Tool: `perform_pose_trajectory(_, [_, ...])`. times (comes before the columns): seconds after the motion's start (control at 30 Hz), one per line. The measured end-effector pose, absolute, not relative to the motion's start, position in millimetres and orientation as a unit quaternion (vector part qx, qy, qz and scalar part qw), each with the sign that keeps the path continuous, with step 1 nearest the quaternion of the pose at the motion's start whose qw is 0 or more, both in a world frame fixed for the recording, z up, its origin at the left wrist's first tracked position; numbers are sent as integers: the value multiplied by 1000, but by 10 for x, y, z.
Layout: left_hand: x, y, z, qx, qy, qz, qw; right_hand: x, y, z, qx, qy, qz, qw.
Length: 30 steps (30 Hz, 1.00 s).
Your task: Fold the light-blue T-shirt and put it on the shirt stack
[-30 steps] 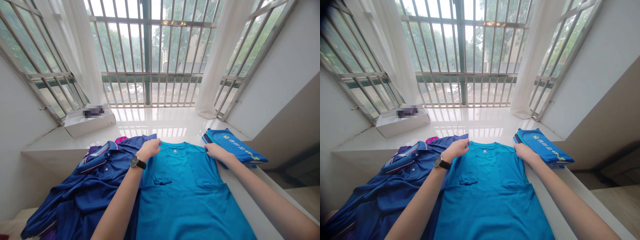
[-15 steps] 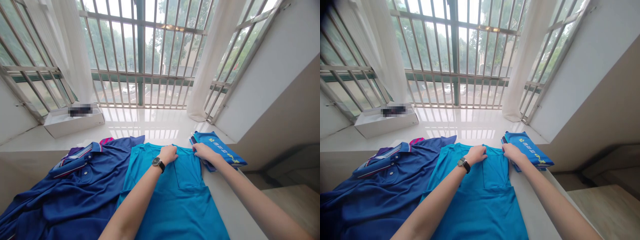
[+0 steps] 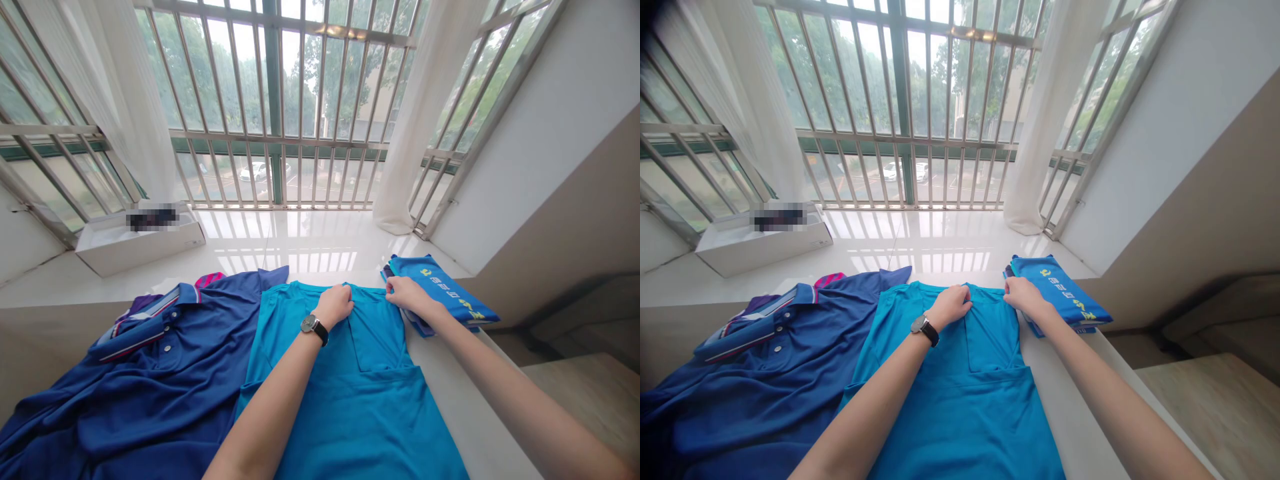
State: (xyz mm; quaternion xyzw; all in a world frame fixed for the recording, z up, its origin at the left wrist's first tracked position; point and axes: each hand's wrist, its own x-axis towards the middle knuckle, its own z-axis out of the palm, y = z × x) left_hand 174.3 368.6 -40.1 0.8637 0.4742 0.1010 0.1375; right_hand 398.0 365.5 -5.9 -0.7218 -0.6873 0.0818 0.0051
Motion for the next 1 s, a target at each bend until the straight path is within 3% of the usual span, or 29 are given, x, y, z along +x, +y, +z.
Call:
perform_pose_trajectory(0.27, [1900,3533,-403,907,388,135,99,3791,3727,-350,-737,-664,89,93])
perform_pose_trajectory(0.63, [1916,3476,-381,919,363,107,110,3866,3699,-512,-705,-652,199,196])
perform_pose_trajectory(0.83, [1803,3388,111,935,302,128,133,3840,3497,-599,-649,-711,163,215])
perform_pose_trajectory(1.0, [1377,3175,609,932,327,133,86,3730,3397,-590,-635,-721,137,242])
